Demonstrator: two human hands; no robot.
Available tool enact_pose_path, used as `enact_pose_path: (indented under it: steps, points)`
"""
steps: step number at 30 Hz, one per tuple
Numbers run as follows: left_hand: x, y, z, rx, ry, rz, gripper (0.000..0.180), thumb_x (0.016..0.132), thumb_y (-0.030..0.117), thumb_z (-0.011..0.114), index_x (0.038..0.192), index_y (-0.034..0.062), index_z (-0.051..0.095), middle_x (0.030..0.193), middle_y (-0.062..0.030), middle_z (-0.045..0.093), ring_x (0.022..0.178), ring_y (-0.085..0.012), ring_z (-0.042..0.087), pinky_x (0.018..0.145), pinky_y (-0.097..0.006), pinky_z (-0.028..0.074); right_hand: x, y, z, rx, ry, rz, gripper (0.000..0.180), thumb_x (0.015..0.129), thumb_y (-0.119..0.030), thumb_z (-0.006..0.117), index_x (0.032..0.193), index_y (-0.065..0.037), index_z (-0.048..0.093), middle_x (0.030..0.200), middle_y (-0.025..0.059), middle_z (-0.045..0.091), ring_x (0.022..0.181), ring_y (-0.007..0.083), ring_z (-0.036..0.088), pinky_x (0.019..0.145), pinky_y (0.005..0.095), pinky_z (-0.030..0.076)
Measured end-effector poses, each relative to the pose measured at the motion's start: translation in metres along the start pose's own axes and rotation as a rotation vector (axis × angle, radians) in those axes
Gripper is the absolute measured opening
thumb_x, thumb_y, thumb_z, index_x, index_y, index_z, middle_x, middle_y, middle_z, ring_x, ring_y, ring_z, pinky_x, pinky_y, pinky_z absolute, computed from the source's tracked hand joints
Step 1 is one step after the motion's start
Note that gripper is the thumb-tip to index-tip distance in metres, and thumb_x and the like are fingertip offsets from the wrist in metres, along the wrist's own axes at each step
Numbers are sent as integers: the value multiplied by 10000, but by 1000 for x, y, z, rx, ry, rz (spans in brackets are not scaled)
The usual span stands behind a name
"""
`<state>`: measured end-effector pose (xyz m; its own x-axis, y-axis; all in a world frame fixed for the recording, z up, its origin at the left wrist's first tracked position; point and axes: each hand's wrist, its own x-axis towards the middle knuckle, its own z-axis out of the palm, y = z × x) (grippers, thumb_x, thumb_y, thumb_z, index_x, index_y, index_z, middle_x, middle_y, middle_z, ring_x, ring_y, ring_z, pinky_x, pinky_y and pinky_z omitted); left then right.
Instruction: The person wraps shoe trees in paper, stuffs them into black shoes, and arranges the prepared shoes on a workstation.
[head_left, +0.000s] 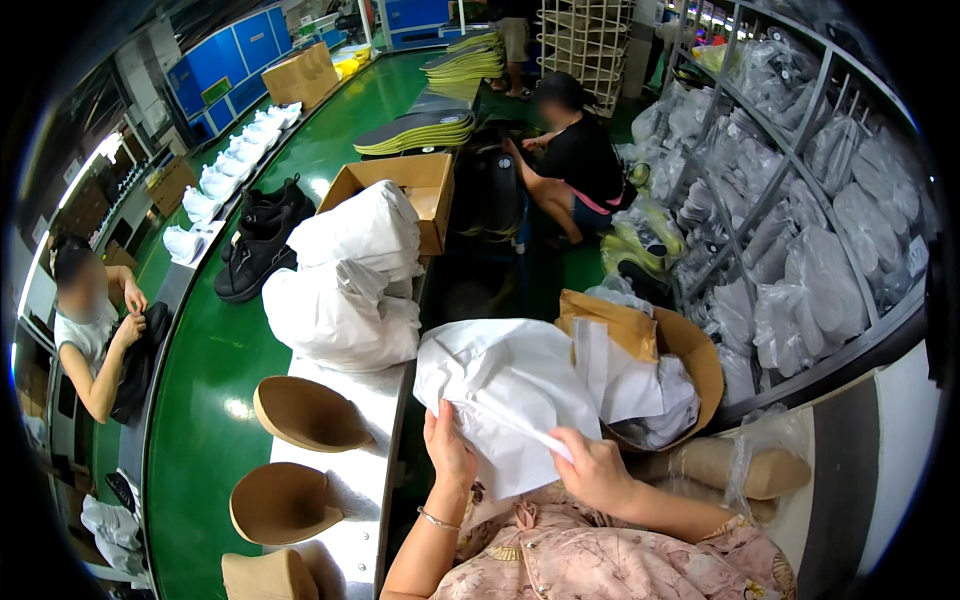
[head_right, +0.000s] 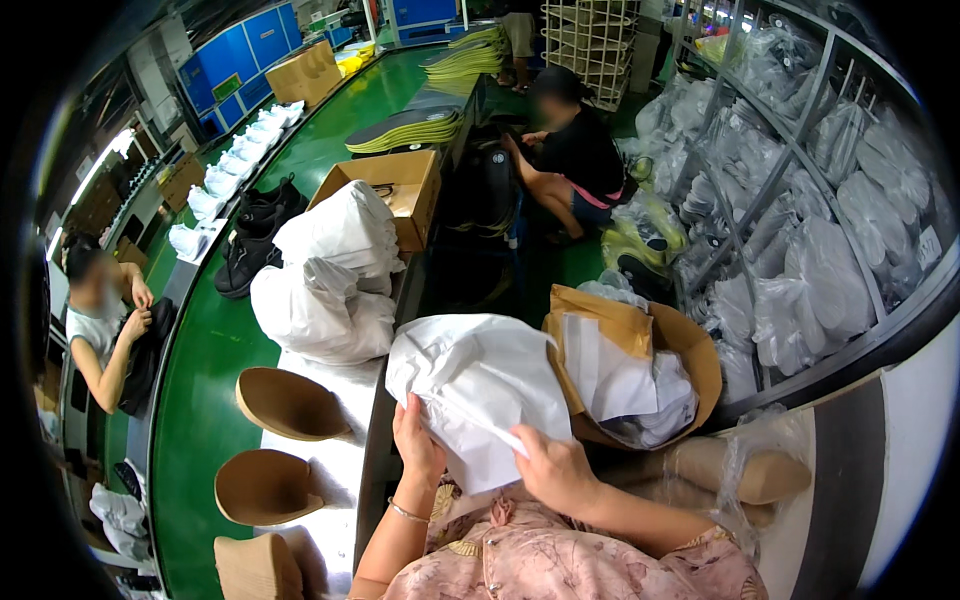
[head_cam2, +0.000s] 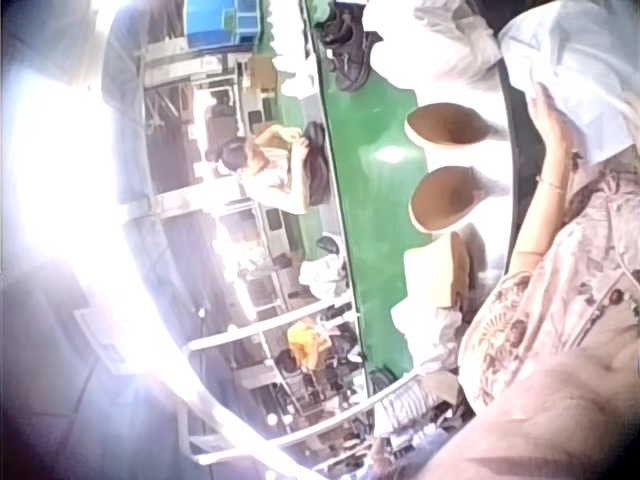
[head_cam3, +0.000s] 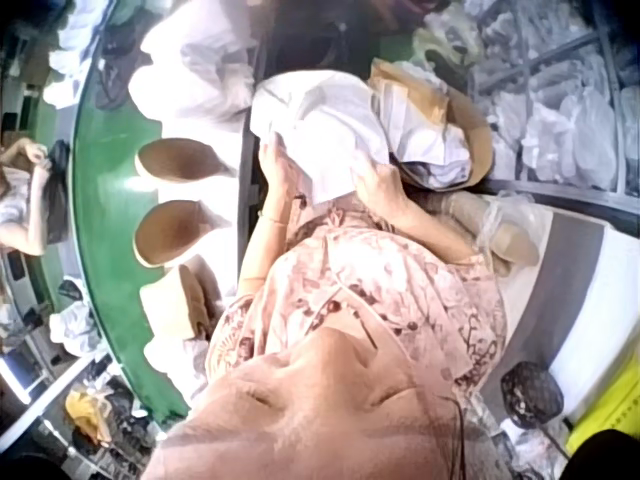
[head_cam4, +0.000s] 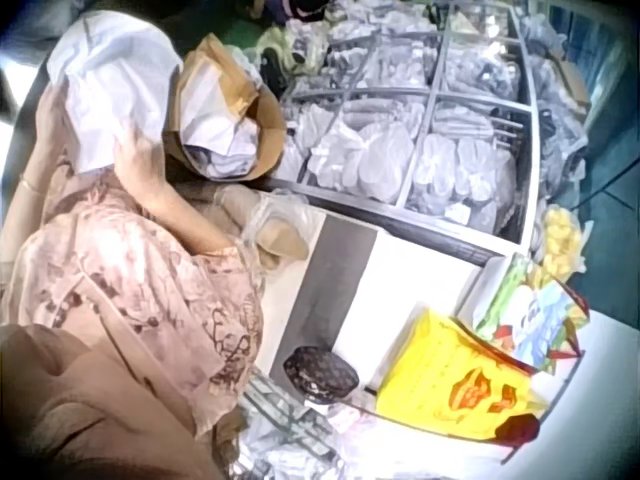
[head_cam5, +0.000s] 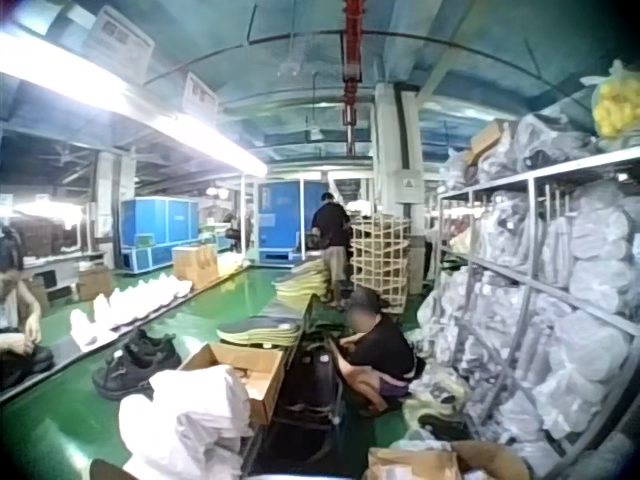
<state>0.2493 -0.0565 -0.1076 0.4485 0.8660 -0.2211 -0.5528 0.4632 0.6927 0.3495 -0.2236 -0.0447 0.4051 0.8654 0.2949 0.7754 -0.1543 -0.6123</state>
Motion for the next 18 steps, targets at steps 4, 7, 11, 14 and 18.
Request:
enact_pose_path:
  steps: [4, 7, 11, 14, 18]
  points:
    - [-5, 2, 8, 43, -30, -53, 360, 929, 168, 451, 1243, -7, 427, 1187, -93, 525, 1067, -185, 512, 926, -312, 397, -18, -12, 2, 293, -283, 206, 166, 817, -114, 606, 948, -34, 542, 608, 134, 583, 485, 273, 572, 442, 331, 438]
    - [-6, 4, 7, 38, -142, -74, 340, 931, 160, 449, 1227, -7, 437, 1180, -103, 532, 1067, -191, 522, 919, -317, 409, -17, -19, -7, 326, -632, 116, 156, 846, -180, 588, 835, -28, 555, 602, 139, 569, 541, 251, 588, 501, 343, 444]
    - [-7, 13, -1, 88, -228, -85, 283, 919, 136, 477, 1166, -1, 477, 1113, -107, 585, 1016, -188, 569, 880, -319, 455, 14, -21, -34, 482, -381, 51, 212, 858, -190, 575, 982, -19, 598, 788, 105, 607, 642, 271, 595, 594, 317, 485]
    - [-6, 9, -11, 87, -270, -134, 307, 913, 128, 491, 1189, -4, 477, 1122, -90, 573, 996, -168, 564, 870, -301, 448, 53, -23, -35, 376, -82, -149, 307, 876, -221, 551, 1115, -29, 556, 1087, 160, 562, 938, 289, 579, 771, 337, 472]
    - [-14, 7, -5, 88, -315, -188, 308, 900, 126, 518, 1176, -7, 488, 1113, -89, 580, 998, -171, 567, 867, -301, 454, 65, 10, 25, -79, -45, -199, 503, 892, -313, 515, 1289, -33, 384, 1286, 241, 385, 1186, 368, 399, 938, 429, 360]
